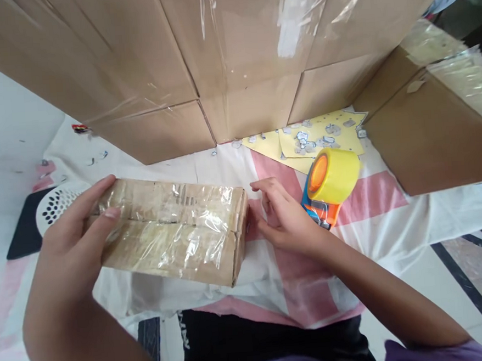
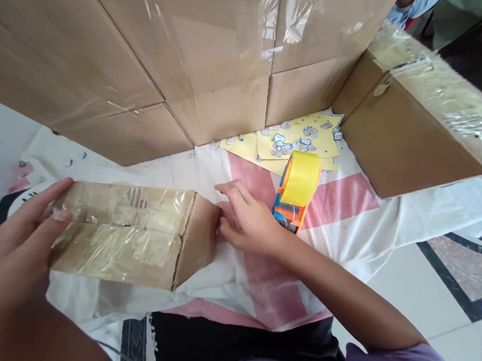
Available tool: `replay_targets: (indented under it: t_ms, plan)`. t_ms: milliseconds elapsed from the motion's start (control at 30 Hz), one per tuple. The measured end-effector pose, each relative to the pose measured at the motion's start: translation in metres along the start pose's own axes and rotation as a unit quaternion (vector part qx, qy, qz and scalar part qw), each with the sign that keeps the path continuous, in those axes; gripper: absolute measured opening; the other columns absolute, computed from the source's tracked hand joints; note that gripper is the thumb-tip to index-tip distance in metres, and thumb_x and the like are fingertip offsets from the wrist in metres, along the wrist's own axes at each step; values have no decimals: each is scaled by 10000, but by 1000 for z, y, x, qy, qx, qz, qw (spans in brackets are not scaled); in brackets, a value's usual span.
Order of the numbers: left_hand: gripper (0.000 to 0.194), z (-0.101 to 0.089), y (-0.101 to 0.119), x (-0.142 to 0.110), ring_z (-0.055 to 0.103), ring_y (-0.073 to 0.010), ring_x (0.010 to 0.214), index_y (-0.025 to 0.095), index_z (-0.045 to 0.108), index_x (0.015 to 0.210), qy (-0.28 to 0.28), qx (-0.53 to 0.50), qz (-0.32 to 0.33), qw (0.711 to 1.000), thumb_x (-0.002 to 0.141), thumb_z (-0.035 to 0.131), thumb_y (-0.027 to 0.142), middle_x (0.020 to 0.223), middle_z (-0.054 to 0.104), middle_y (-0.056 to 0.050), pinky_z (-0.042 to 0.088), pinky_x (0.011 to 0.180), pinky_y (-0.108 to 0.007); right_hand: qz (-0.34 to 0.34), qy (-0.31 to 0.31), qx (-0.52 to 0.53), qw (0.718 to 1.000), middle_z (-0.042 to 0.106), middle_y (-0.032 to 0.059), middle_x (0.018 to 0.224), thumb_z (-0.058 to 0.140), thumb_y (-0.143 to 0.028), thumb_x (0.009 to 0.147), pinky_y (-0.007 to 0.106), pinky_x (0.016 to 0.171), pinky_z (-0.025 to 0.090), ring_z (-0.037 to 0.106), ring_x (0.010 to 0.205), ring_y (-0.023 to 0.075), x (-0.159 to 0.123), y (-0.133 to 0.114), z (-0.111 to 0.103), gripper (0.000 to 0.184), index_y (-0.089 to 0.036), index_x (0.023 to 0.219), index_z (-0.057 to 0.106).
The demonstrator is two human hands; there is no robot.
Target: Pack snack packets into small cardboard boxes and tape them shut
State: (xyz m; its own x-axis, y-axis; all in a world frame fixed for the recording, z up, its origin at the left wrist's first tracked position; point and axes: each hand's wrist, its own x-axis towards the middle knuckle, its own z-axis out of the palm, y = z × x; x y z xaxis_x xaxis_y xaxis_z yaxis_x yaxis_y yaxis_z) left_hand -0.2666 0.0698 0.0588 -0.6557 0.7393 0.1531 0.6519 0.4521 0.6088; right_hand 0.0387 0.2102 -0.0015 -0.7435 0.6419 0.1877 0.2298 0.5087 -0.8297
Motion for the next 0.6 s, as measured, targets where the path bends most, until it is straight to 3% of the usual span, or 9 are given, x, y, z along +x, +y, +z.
replay_targets:
  t_ms: [100, 233, 400, 500, 600]
  plan:
    - [480, 1, 3, 0, 588, -380, 1294, 451, 641, 1338, -4, -30, -45, 999, 861, 625, 500, 1393, 646, 42, 462, 1087, -646, 9, -30, -82, 996, 575, 94, 1217, 596, -132, 834, 416, 898, 557, 618, 1078, 252, -4, -1, 0, 452, -234, 1271, 540]
    - [472, 2, 2, 0, 570, -354, 1325, 453, 637, 1341, -8, -43, -32, 999, 871, 620, 488, 1428, 622, 54, 437, 1122, -614, 29, -47, -175, 983, 579, 130, 1184, 703, -227, 811, 456, 918, 551, 602, 1093, 295, -15, -5, 11, 409, -182, 1206, 605]
    - [484, 3, 4, -1, 550, -330, 1350, 397, 641, 1358, 3, -51, -32, 998, 881, 630, 479, 1433, 627, 20, 388, 1171, -576, 29, -25, -174, 984, 599, 103, 1049, 677, -203, 815, 428, 853, 523, 595, 969, 265, -25, -2, 35, 79, -196, 875, 626]
    - [482, 3, 7, -2, 570, -322, 1327, 403, 642, 1357, 0, -56, -41, 998, 886, 634, 506, 1441, 621, 29, 348, 1200, -567, 24, -6, -168, 986, 613, 89, 956, 617, -159, 834, 402, 801, 510, 598, 891, 248, -28, -4, 44, 58, -206, 811, 593]
    - [484, 4, 5, -2, 592, -332, 1298, 418, 647, 1347, 9, -63, -40, 997, 875, 641, 527, 1414, 640, 36, 365, 1182, -586, 4, 32, -136, 990, 636, 72, 912, 562, -156, 888, 360, 760, 514, 617, 850, 222, -32, -17, 34, 81, -216, 847, 597]
